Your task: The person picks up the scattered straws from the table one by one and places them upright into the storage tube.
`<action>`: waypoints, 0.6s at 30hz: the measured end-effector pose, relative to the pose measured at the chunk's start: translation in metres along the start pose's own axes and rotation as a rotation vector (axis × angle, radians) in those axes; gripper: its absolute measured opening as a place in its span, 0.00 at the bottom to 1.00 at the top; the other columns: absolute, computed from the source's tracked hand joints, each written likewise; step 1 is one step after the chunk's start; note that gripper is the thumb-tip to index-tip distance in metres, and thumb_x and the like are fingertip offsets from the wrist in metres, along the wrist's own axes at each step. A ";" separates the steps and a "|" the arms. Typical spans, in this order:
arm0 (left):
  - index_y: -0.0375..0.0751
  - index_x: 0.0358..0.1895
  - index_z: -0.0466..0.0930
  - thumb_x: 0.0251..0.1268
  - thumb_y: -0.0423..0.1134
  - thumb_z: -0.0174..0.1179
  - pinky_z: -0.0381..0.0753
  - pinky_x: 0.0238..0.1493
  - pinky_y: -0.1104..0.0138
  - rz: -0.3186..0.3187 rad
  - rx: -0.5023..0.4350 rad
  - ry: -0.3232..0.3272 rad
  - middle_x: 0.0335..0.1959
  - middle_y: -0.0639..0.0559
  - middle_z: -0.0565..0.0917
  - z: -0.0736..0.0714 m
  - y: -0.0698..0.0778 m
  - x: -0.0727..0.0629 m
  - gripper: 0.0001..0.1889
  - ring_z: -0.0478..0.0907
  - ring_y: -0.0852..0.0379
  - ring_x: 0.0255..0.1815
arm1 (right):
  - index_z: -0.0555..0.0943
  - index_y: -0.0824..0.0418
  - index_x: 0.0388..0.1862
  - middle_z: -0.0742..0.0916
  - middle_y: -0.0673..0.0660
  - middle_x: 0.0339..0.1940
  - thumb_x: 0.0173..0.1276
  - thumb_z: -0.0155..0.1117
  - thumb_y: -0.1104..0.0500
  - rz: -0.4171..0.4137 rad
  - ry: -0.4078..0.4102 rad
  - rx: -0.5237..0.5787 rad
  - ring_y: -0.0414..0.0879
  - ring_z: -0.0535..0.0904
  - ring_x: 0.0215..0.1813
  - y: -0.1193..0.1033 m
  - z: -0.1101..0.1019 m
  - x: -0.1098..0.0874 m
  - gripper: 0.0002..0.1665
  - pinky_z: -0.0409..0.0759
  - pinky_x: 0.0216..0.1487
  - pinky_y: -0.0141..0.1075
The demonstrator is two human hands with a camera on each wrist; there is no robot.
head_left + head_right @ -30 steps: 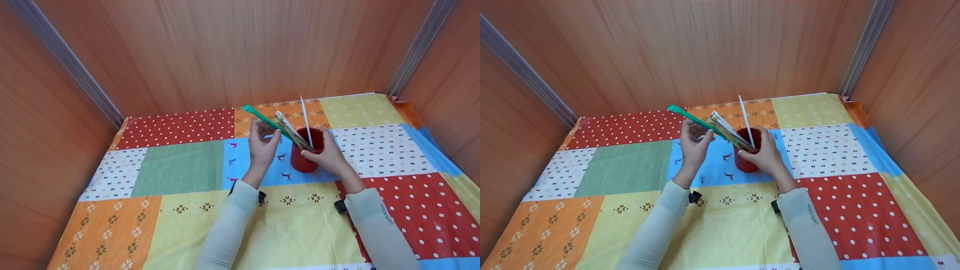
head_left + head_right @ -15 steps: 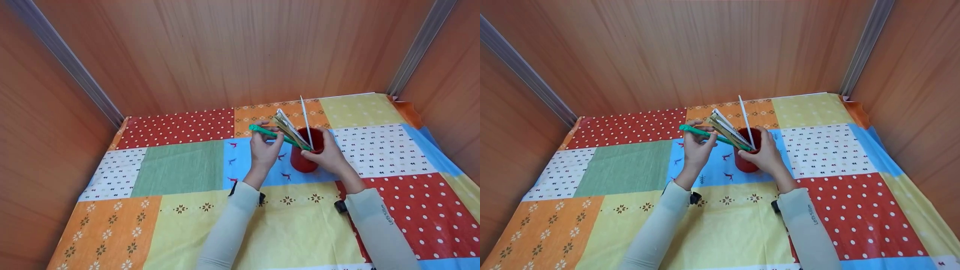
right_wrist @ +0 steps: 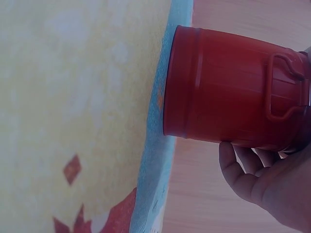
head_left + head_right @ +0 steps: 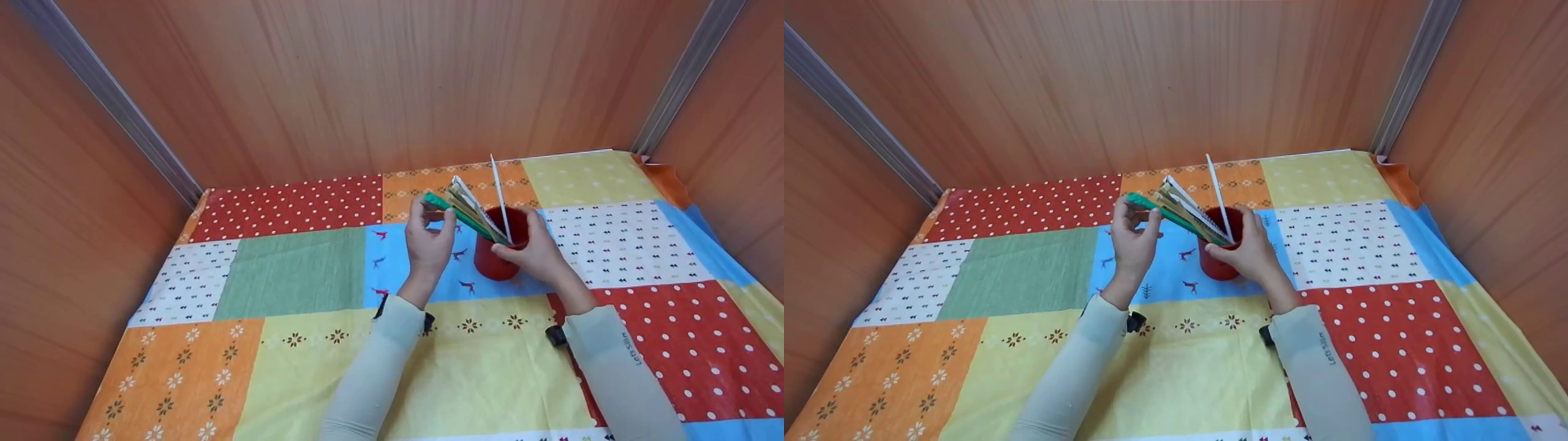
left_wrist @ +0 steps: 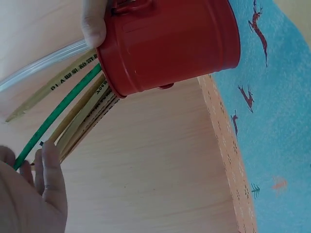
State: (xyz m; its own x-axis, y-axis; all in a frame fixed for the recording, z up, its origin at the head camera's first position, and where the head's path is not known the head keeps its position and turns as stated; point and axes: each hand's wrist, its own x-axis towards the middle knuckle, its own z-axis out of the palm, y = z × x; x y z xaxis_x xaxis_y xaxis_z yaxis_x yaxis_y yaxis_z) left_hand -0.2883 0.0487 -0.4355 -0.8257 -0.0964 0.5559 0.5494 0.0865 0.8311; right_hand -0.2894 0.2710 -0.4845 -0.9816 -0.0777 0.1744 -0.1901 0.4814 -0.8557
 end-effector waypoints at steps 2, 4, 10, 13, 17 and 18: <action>0.45 0.52 0.70 0.65 0.40 0.62 0.84 0.32 0.68 -0.017 0.021 -0.011 0.43 0.51 0.81 0.001 -0.001 -0.001 0.16 0.82 0.58 0.39 | 0.52 0.55 0.73 0.67 0.58 0.68 0.55 0.73 0.44 -0.004 0.009 -0.001 0.52 0.63 0.68 0.000 0.001 0.000 0.55 0.75 0.60 0.54; 0.45 0.54 0.69 0.65 0.39 0.62 0.84 0.33 0.67 -0.040 -0.011 0.005 0.44 0.48 0.79 0.001 -0.002 -0.002 0.17 0.82 0.55 0.38 | 0.52 0.56 0.73 0.67 0.59 0.68 0.56 0.73 0.45 -0.014 0.010 -0.002 0.53 0.63 0.68 0.000 0.001 0.001 0.54 0.75 0.59 0.55; 0.34 0.46 0.73 0.67 0.30 0.57 0.85 0.35 0.66 -0.047 -0.076 0.037 0.40 0.40 0.77 0.000 0.002 -0.001 0.08 0.81 0.44 0.36 | 0.50 0.55 0.74 0.66 0.60 0.69 0.56 0.72 0.42 -0.005 0.007 -0.014 0.53 0.62 0.69 -0.001 0.001 0.001 0.56 0.75 0.60 0.56; 0.31 0.41 0.76 0.66 0.30 0.57 0.84 0.34 0.69 -0.038 -0.008 -0.038 0.37 0.40 0.80 -0.002 0.012 -0.003 0.05 0.82 0.45 0.35 | 0.50 0.55 0.74 0.65 0.59 0.70 0.55 0.72 0.41 0.011 0.011 -0.021 0.53 0.62 0.70 -0.001 0.001 0.000 0.57 0.74 0.61 0.56; 0.33 0.45 0.78 0.68 0.33 0.57 0.81 0.31 0.72 -0.048 0.044 -0.129 0.37 0.42 0.82 -0.005 0.014 -0.007 0.07 0.81 0.47 0.36 | 0.51 0.53 0.74 0.66 0.58 0.70 0.55 0.73 0.41 0.023 0.015 -0.023 0.53 0.62 0.70 -0.001 0.001 0.000 0.57 0.74 0.61 0.56; 0.34 0.47 0.77 0.68 0.34 0.57 0.80 0.30 0.72 -0.051 0.053 -0.143 0.38 0.43 0.82 -0.006 0.011 -0.008 0.09 0.81 0.48 0.36 | 0.51 0.54 0.74 0.66 0.58 0.70 0.55 0.73 0.41 0.023 0.014 -0.023 0.53 0.62 0.70 -0.001 0.001 0.000 0.57 0.74 0.61 0.56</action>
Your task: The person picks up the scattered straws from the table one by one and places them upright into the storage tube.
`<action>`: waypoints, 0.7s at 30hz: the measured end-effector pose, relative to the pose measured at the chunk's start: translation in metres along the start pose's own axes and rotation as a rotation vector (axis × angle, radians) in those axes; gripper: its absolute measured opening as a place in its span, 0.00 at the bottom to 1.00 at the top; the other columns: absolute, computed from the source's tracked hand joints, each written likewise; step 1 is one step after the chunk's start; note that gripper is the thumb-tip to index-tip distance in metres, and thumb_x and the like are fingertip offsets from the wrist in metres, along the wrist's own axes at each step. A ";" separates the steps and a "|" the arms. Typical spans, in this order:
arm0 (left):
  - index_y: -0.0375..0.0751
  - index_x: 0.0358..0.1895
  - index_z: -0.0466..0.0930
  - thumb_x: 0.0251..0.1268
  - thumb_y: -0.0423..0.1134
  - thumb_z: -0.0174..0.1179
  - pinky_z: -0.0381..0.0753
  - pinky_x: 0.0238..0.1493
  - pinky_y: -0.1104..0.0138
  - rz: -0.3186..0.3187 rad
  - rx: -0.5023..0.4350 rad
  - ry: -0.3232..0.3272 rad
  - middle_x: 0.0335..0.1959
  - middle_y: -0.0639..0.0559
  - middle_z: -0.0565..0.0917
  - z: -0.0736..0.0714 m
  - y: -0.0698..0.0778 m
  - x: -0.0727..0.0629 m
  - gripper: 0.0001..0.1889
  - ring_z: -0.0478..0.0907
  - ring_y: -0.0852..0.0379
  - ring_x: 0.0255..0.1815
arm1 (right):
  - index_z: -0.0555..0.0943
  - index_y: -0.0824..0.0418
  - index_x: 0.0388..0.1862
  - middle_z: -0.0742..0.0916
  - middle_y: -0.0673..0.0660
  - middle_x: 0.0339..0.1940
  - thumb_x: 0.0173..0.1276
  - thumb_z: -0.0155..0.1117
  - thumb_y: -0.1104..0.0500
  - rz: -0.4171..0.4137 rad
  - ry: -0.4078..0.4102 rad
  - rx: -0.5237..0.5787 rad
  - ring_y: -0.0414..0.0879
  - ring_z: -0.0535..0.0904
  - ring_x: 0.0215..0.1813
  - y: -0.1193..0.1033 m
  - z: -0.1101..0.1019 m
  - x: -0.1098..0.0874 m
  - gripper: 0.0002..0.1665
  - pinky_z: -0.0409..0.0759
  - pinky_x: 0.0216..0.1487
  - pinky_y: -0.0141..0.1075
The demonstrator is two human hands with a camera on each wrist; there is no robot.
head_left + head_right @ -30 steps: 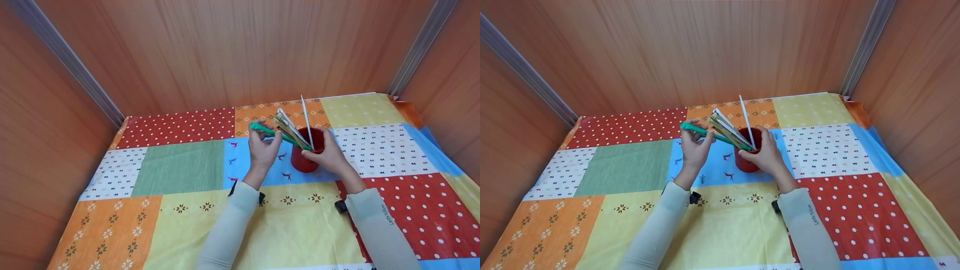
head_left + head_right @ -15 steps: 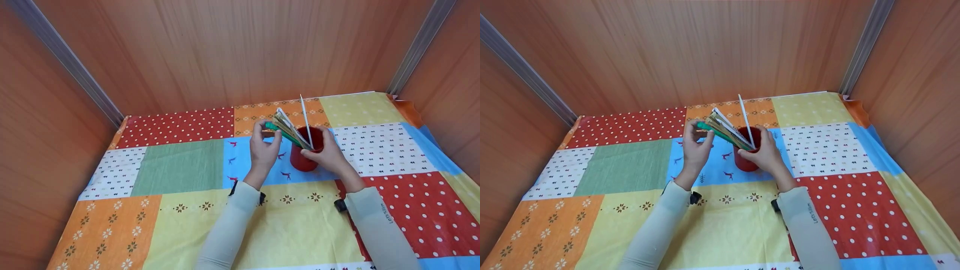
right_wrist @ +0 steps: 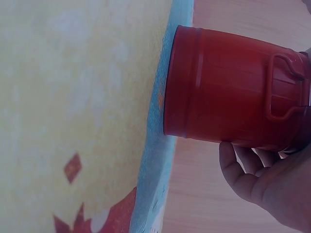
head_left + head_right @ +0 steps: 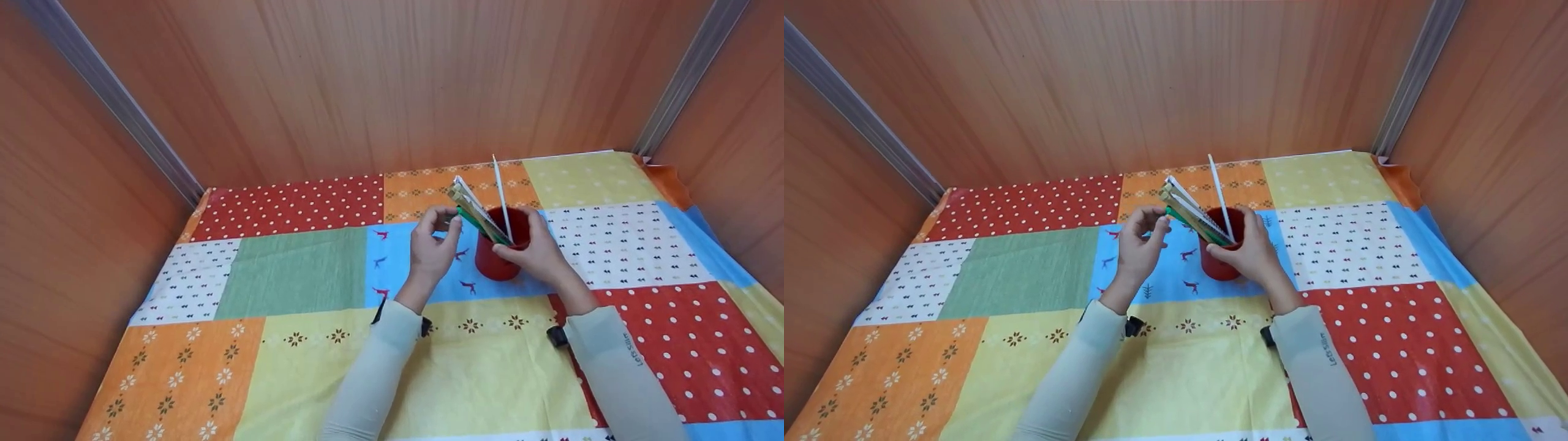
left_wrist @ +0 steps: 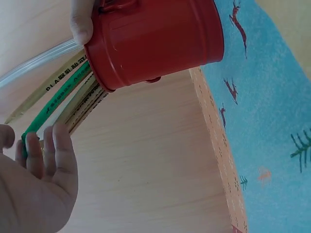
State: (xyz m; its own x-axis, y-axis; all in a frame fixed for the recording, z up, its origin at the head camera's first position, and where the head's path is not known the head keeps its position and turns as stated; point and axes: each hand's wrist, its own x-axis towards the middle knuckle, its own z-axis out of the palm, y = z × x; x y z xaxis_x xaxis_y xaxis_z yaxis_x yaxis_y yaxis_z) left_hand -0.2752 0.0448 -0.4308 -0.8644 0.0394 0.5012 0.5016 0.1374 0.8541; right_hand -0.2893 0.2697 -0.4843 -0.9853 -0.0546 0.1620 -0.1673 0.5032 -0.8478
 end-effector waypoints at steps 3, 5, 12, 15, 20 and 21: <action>0.39 0.52 0.74 0.67 0.37 0.58 0.80 0.31 0.70 0.001 0.017 -0.023 0.40 0.45 0.82 -0.003 -0.012 -0.002 0.13 0.81 0.51 0.38 | 0.51 0.54 0.74 0.66 0.58 0.70 0.55 0.73 0.41 -0.006 -0.009 0.003 0.53 0.62 0.70 0.001 0.000 0.001 0.57 0.75 0.60 0.56; 0.42 0.54 0.72 0.66 0.39 0.60 0.81 0.33 0.69 0.005 0.019 -0.023 0.41 0.46 0.81 -0.005 -0.019 -0.002 0.16 0.81 0.53 0.40 | 0.51 0.54 0.74 0.65 0.58 0.70 0.55 0.73 0.41 -0.009 -0.013 0.005 0.53 0.61 0.70 0.002 0.000 0.002 0.57 0.75 0.60 0.56; 0.43 0.58 0.70 0.60 0.43 0.65 0.79 0.47 0.61 0.029 0.108 -0.024 0.51 0.46 0.78 -0.025 -0.021 -0.002 0.24 0.75 0.57 0.54 | 0.49 0.57 0.74 0.64 0.60 0.70 0.56 0.72 0.42 0.000 -0.027 -0.018 0.55 0.60 0.70 0.003 -0.006 0.001 0.57 0.76 0.58 0.57; 0.44 0.60 0.69 0.58 0.49 0.65 0.76 0.56 0.58 0.041 0.240 -0.031 0.56 0.48 0.76 -0.039 -0.015 -0.003 0.28 0.71 0.57 0.60 | 0.49 0.57 0.75 0.64 0.62 0.70 0.57 0.71 0.40 0.026 -0.044 -0.081 0.56 0.60 0.70 -0.001 -0.011 -0.002 0.58 0.77 0.56 0.57; 0.50 0.64 0.68 0.53 0.59 0.64 0.67 0.66 0.49 0.078 0.521 -0.043 0.64 0.53 0.71 -0.069 -0.001 0.000 0.35 0.62 0.53 0.70 | 0.40 0.58 0.78 0.58 0.68 0.74 0.57 0.64 0.31 0.072 -0.069 -0.233 0.62 0.52 0.72 -0.017 -0.027 -0.008 0.65 0.72 0.58 0.64; 0.52 0.66 0.67 0.53 0.61 0.63 0.63 0.68 0.46 0.085 0.578 -0.039 0.67 0.54 0.70 -0.075 0.003 0.001 0.37 0.59 0.52 0.73 | 0.40 0.57 0.79 0.56 0.67 0.75 0.57 0.63 0.31 0.068 -0.056 -0.251 0.63 0.50 0.73 -0.021 -0.031 -0.009 0.65 0.69 0.60 0.65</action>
